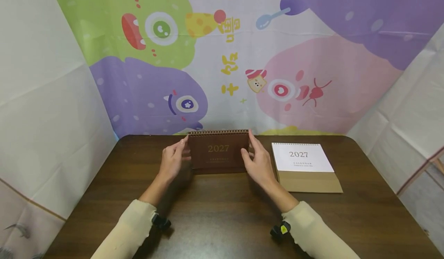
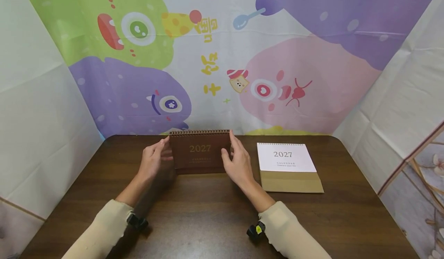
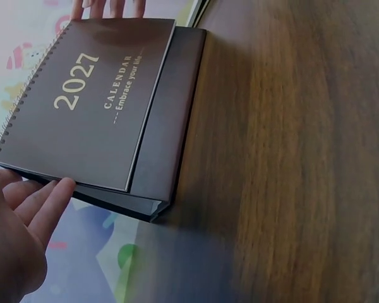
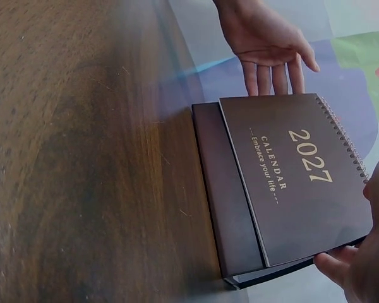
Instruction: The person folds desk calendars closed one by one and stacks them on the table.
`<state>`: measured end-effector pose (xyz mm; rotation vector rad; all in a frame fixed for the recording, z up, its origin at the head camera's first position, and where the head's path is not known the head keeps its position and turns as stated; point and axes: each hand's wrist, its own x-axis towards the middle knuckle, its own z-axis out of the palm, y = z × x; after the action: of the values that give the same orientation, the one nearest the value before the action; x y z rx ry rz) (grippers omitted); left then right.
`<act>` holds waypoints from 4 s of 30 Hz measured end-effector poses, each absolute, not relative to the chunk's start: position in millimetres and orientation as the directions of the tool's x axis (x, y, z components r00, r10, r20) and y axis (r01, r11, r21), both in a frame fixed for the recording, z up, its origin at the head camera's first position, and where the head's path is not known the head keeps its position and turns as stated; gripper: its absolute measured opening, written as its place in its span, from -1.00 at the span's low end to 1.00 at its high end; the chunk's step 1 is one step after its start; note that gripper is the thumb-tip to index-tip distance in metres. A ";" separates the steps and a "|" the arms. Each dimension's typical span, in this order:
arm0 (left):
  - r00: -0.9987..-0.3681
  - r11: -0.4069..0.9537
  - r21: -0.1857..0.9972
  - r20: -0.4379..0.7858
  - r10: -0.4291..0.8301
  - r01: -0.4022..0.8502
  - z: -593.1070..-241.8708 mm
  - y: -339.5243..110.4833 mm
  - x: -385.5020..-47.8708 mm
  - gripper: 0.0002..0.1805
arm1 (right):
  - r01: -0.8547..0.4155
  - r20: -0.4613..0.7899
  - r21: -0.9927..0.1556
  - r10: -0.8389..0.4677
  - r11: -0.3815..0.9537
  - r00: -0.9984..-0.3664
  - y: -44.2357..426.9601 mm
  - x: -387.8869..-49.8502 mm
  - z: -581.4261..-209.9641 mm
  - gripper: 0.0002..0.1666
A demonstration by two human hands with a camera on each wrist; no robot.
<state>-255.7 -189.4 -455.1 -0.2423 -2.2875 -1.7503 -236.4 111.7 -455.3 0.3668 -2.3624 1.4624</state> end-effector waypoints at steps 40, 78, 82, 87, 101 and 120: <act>-0.955 0.190 0.937 0.297 0.013 0.294 -452.7 -157.0 -244.1 -0.46 | -0.357 0.407 -0.842 0.043 0.404 -0.912 141.6 -215.8 -455.5 -0.21; -0.916 0.168 0.902 0.400 0.026 0.399 -452.9 -153.5 -247.5 -0.56 | -0.370 0.440 -0.842 0.103 0.393 -0.892 178.1 -223.4 -454.1 -0.33; -0.932 0.177 0.916 0.359 0.040 0.360 -455.2 -153.8 -246.6 -0.61 | -0.342 0.397 -0.862 0.077 0.375 -0.915 179.5 -223.1 -455.5 -0.33; -0.948 0.214 0.925 0.317 0.024 0.314 -462.3 -152.9 -243.3 -0.65 | -0.319 0.357 -0.886 0.056 0.337 -0.933 176.1 -223.1 -460.6 -0.34; -0.958 0.215 0.934 0.283 0.038 0.285 -471.3 -148.9 -242.2 -0.63 | -0.303 0.328 -0.894 0.022 0.330 -0.944 173.4 -225.3 -470.2 -0.36; -0.962 0.250 0.929 0.258 0.087 0.272 -476.7 -148.7 -245.0 -0.55 | -0.307 0.344 -0.868 0.025 0.390 -0.939 172.1 -229.6 -471.9 -0.39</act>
<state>-245.0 -148.7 -476.7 -0.3419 -2.3580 -1.8023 -229.6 172.1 -471.9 0.2473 -2.3521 1.5648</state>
